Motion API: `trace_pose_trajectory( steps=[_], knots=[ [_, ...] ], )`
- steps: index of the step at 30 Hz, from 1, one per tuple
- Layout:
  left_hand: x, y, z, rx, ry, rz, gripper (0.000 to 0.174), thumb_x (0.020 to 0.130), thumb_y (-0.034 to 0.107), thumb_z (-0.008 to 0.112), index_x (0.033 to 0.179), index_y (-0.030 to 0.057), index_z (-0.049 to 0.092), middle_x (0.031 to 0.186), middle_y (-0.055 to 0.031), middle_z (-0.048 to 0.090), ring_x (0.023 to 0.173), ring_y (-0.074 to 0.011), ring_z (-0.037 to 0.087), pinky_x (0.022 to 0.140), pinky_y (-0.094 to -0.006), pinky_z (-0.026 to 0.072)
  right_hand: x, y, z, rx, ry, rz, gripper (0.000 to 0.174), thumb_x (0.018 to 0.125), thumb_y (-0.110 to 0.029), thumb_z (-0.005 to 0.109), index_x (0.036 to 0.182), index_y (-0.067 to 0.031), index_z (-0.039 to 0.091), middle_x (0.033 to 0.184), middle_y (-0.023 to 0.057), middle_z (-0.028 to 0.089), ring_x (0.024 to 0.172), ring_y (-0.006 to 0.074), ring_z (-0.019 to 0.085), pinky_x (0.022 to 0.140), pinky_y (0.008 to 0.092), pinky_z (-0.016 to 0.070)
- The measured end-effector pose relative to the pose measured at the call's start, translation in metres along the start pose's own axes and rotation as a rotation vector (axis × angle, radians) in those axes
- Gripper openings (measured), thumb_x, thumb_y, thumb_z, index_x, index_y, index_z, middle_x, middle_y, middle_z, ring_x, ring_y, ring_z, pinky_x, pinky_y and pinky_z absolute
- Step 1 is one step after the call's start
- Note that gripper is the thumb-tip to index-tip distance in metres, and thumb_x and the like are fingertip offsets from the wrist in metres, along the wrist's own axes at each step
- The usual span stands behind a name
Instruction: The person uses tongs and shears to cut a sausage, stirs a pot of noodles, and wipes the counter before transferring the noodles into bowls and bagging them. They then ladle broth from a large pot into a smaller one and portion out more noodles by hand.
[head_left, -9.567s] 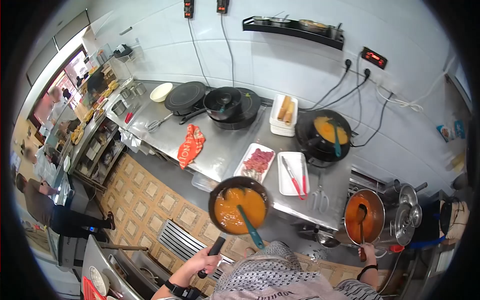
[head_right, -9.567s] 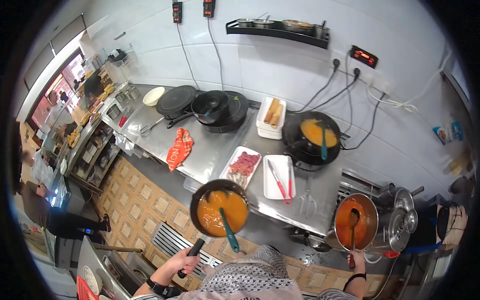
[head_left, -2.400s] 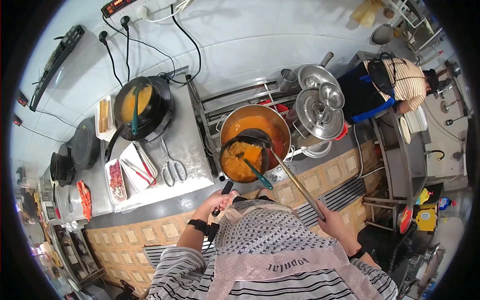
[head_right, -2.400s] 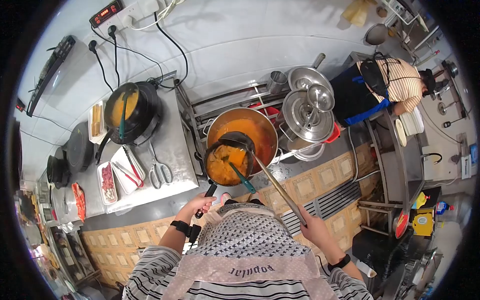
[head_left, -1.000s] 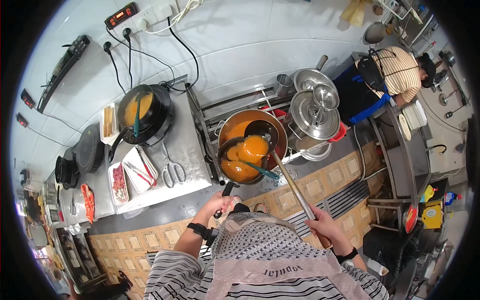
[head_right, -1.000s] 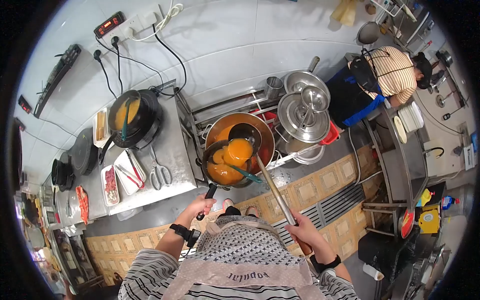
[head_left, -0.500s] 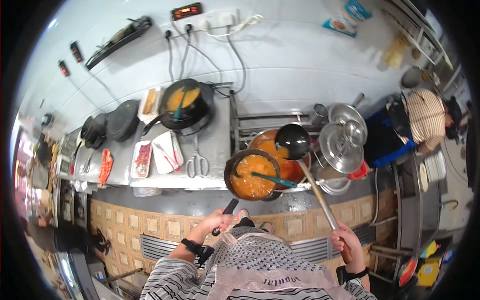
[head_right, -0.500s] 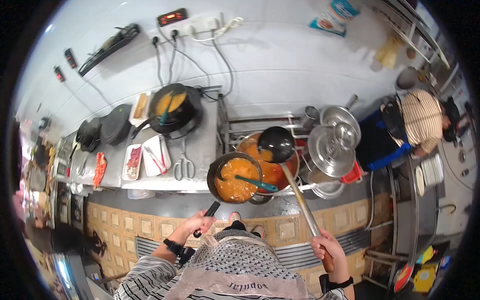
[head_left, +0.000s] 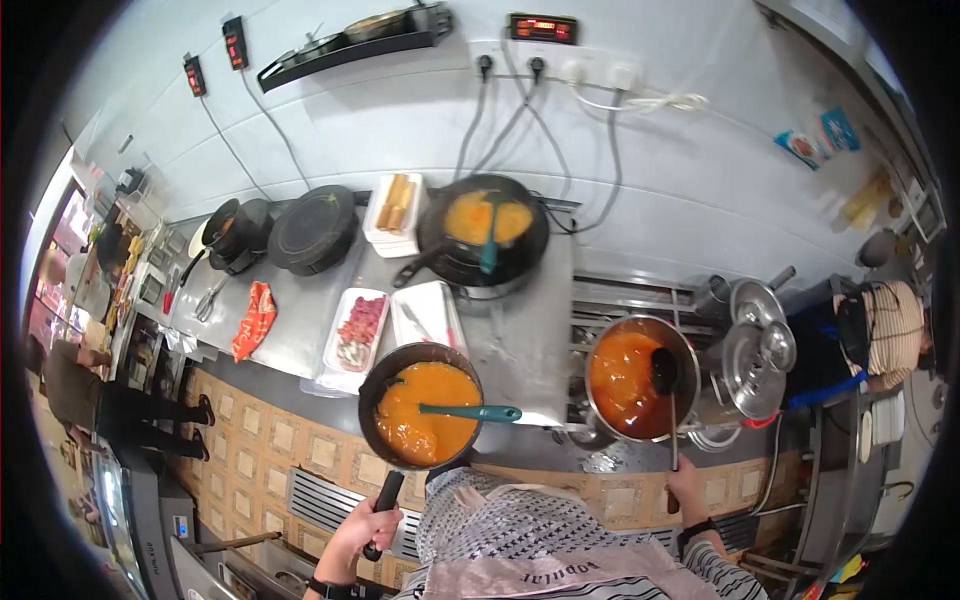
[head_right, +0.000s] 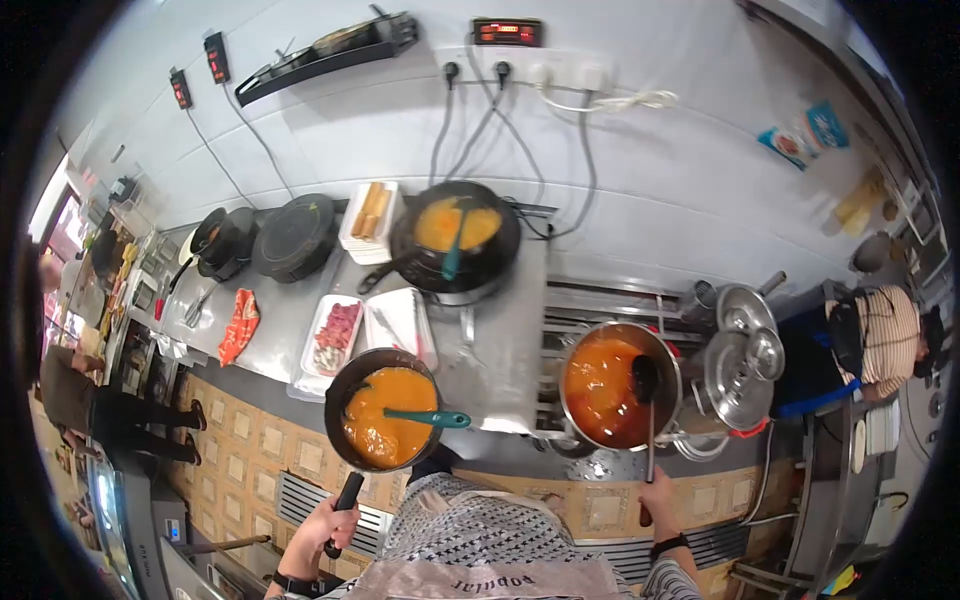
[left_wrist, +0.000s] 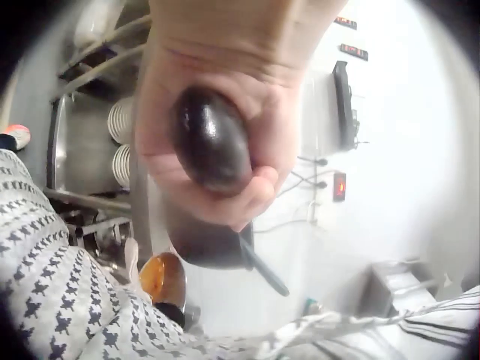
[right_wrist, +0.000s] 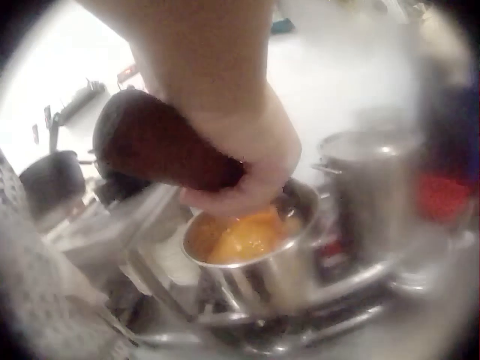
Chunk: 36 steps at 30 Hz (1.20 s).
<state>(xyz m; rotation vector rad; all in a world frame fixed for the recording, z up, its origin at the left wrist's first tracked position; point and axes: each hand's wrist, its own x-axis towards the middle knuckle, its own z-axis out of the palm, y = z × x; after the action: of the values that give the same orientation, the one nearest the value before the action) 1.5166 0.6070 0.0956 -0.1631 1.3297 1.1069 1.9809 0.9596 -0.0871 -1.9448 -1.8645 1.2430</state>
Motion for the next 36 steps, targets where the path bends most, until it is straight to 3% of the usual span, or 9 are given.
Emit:
trace_pose_trajectory(
  steps=[9, 11, 14, 15, 20, 22, 24, 25, 36],
  knots=[
    [0.022, 0.167, -0.189, 0.039, 0.175, 0.134, 0.008, 0.077, -0.002, 0.055, 0.079, 0.0014, 0.048, 0.049, -0.0022, 0.042, 0.035, -0.0095, 0.037, 0.033, -0.0264, 0.0321, 0.064, -0.028, 0.093, -0.028, -0.005, 0.336, 0.021, 0.076, -0.007, 0.062, 0.094, 0.0032, 0.061, 0.072, 0.0147, 0.062, 0.056, 0.0237, 0.061, 0.05, 0.0347, 0.0489],
    [0.041, 0.204, -0.225, 0.061, 0.162, 0.186, 0.008, 0.077, 0.0, 0.055, 0.08, 0.0023, 0.047, 0.048, -0.0018, 0.041, 0.034, -0.0096, 0.037, 0.032, -0.0258, 0.0322, 0.102, 0.041, 0.102, -0.752, 0.017, -0.177, 0.025, 0.077, -0.018, 0.06, 0.096, -0.0011, 0.062, 0.088, 0.0222, 0.064, 0.089, 0.0375, 0.061, 0.073, 0.0424, 0.0484],
    [0.072, 0.264, -0.265, 0.122, 0.199, 0.235, 0.009, 0.08, 0.004, 0.055, 0.08, 0.0044, 0.046, 0.047, -0.0005, 0.039, 0.033, -0.0092, 0.036, 0.031, -0.0253, 0.0309, 0.094, -0.123, 0.109, -0.31, 0.377, -0.281, 0.032, 0.089, -0.025, 0.051, 0.099, 0.0035, 0.06, 0.093, 0.0212, 0.064, 0.086, 0.0348, 0.063, 0.073, 0.0405, 0.0473],
    [0.085, 0.281, -0.276, 0.082, 0.154, 0.277, 0.012, 0.082, 0.007, 0.056, 0.078, 0.0057, 0.045, 0.047, 0.0009, 0.037, 0.033, -0.0087, 0.034, 0.03, -0.0249, 0.0294, 0.094, -0.192, 0.11, 0.11, 0.224, 0.072, 0.038, 0.093, -0.029, 0.048, 0.103, 0.0059, 0.059, 0.092, 0.0162, 0.066, 0.085, 0.0262, 0.063, 0.076, 0.0361, 0.0469],
    [0.158, 0.36, -0.318, 0.057, 0.101, 0.37, 0.014, 0.084, 0.008, 0.055, 0.079, 0.008, 0.042, 0.051, 0.004, 0.036, 0.035, -0.005, 0.033, 0.03, -0.0216, 0.0279, 0.059, -0.467, 0.161, 0.382, 0.111, -0.282, 0.047, 0.092, -0.025, 0.052, 0.134, -0.0051, 0.043, 0.115, 0.0066, 0.055, 0.093, 0.011, 0.051, 0.083, 0.0219, 0.0398],
    [0.175, 0.386, -0.316, 0.032, 0.148, 0.415, 0.015, 0.084, 0.008, 0.055, 0.078, 0.009, 0.041, 0.052, 0.0048, 0.036, 0.035, -0.0044, 0.033, 0.03, -0.0212, 0.0273, 0.066, -0.512, 0.187, 0.039, 0.069, -0.373, 0.072, 0.079, -0.028, 0.069, 0.138, -0.0066, 0.035, 0.118, 0.015, 0.055, 0.097, 0.0148, 0.052, 0.082, 0.0253, 0.0424],
    [0.194, 0.407, -0.328, 0.014, 0.098, 0.411, 0.018, 0.084, 0.009, 0.056, 0.076, 0.0101, 0.04, 0.053, 0.0061, 0.036, 0.036, -0.0033, 0.032, 0.032, -0.0203, 0.0268, 0.088, -0.516, 0.208, -0.361, 0.17, -0.803, 0.08, 0.074, -0.024, 0.069, 0.14, -0.0069, 0.027, 0.116, 0.0264, 0.053, 0.095, 0.0377, 0.058, 0.079, 0.0397, 0.0478],
    [0.202, 0.416, -0.337, 0.046, 0.114, 0.413, 0.019, 0.084, 0.009, 0.056, 0.075, 0.0108, 0.039, 0.053, 0.0065, 0.036, 0.036, -0.003, 0.032, 0.032, -0.0201, 0.027, 0.082, -0.533, 0.216, -0.487, 0.129, -0.59, 0.074, 0.076, -0.02, 0.065, 0.138, -0.0042, 0.029, 0.106, 0.0268, 0.056, 0.091, 0.042, 0.057, 0.079, 0.0454, 0.0469],
    [0.222, 0.46, -0.354, -0.016, -0.162, 0.405, 0.015, 0.091, 0.023, 0.053, 0.089, 0.0098, 0.047, 0.063, 0.004, 0.043, 0.046, -0.0033, 0.042, 0.038, -0.0185, 0.0357, 0.064, -0.563, 0.187, -0.979, 0.33, -0.548, 0.022, 0.076, -0.018, 0.058, 0.095, -0.0057, 0.059, 0.067, 0.0172, 0.061, 0.069, 0.0305, 0.063, 0.058, 0.0431, 0.0501]
  ],
)
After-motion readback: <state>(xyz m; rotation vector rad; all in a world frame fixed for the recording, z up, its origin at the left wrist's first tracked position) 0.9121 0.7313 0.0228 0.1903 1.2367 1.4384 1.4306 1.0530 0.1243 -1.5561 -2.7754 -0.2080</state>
